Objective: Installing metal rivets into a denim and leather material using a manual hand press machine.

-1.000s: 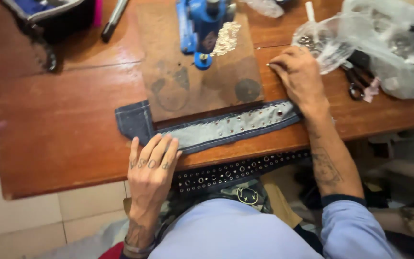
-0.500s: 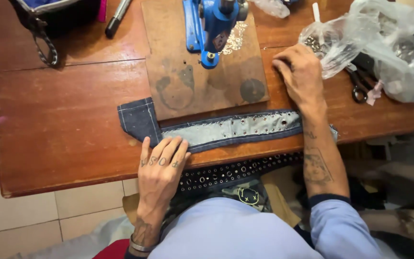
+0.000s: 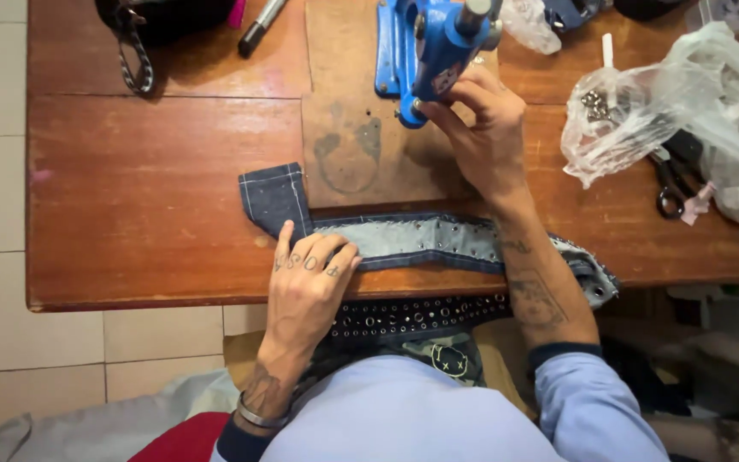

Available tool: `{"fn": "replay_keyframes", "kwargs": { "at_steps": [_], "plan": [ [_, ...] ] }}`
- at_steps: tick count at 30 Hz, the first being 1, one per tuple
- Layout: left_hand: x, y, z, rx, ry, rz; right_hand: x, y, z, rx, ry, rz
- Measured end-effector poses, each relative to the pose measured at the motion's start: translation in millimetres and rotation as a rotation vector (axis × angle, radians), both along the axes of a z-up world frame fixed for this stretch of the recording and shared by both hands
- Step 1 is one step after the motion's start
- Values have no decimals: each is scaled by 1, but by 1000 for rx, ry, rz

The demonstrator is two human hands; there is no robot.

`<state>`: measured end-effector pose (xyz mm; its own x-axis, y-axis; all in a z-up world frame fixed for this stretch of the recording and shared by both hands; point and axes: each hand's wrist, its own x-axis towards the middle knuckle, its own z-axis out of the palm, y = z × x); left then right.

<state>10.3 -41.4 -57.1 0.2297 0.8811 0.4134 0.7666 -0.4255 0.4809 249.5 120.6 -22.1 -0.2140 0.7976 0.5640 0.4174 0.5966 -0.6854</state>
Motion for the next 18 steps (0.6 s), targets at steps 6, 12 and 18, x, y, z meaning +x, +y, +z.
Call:
{"fn": "replay_keyframes", "kwargs": {
  "at_steps": [6, 12, 18],
  "plan": [
    [-4, 2, 1, -19, 13, -8, 5, 1, 4, -65, -89, 31],
    [-8, 3, 2, -9, 42, -19, 12, -3, 9, 30, -225, 26],
    [-2, 13, 9, 28, 50, -31, 29, -57, 14, 13, -289, -108]
  ]
}}
